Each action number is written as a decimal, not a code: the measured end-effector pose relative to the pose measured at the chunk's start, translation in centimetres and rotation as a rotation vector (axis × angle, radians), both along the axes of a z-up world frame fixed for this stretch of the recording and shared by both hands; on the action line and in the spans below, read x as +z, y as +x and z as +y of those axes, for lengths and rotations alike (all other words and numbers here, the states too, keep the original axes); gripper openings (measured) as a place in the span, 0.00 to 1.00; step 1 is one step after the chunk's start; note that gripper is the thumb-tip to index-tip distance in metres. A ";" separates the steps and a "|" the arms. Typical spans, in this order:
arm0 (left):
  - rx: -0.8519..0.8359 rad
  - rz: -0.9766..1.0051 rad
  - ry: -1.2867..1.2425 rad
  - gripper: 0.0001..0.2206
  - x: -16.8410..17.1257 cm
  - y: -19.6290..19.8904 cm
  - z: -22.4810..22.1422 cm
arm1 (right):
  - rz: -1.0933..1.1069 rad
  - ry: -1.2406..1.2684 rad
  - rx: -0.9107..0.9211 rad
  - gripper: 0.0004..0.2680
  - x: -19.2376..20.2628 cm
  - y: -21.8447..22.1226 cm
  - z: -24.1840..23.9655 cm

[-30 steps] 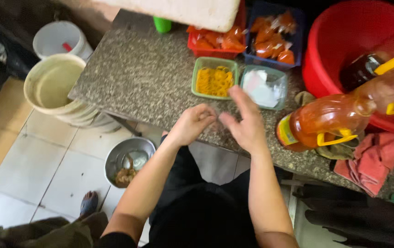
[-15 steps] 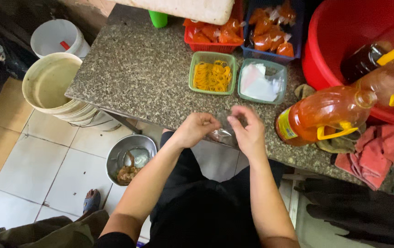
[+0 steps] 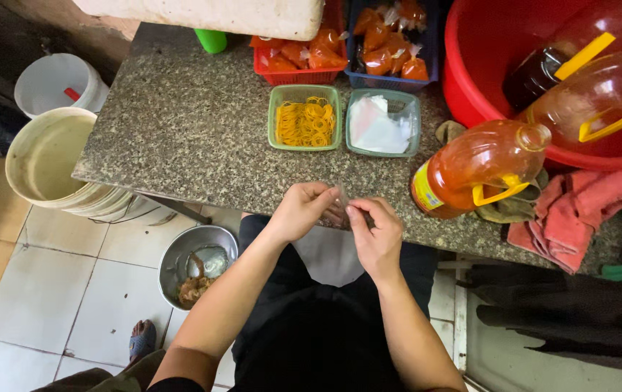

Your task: The person pours a red liquid from a large plastic bottle into small clear plastic sachets. They then tie each filled sachet with a yellow rubber band and place it into a red basket. The person repeats this process for multiple sachets.

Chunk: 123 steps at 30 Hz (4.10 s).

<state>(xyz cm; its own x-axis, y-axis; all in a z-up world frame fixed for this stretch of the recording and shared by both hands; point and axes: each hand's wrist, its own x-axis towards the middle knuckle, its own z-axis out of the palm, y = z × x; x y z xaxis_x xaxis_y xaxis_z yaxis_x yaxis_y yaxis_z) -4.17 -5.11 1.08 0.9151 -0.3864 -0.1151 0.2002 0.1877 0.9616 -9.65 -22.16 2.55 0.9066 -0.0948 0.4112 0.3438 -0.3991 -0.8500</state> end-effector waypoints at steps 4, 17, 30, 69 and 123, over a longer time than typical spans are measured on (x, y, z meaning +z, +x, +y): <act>0.074 -0.323 0.484 0.10 2.6 -1.1 -1.0 | 0.084 0.040 0.074 0.10 0.9 -0.3 -0.8; 0.169 -1.172 0.793 0.11 7.5 -2.7 -2.6 | -0.090 -0.234 -0.218 0.03 3.1 -1.3 -2.2; -0.037 -1.212 1.175 0.17 8.4 -2.2 -3.5 | -0.291 -0.245 -0.185 0.08 0.8 -1.6 -5.1; -0.743 -0.900 1.682 0.24 25.6 8.0 -3.3 | -0.082 -0.955 0.301 0.16 21.9 1.8 -4.8; -0.764 -0.926 1.532 0.21 22.2 6.9 -2.6 | 0.128 0.953 0.186 0.13 2.9 2.9 -13.9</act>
<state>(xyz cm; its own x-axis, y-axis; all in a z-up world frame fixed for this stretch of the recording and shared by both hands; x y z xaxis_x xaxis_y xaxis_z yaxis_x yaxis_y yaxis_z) 2.75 -7.70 23.25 0.5957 -0.7254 -0.3449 -0.7631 -0.6451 0.0389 -6.75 -36.04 5.42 0.9732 -0.1868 0.1340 0.2142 0.5254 -0.8234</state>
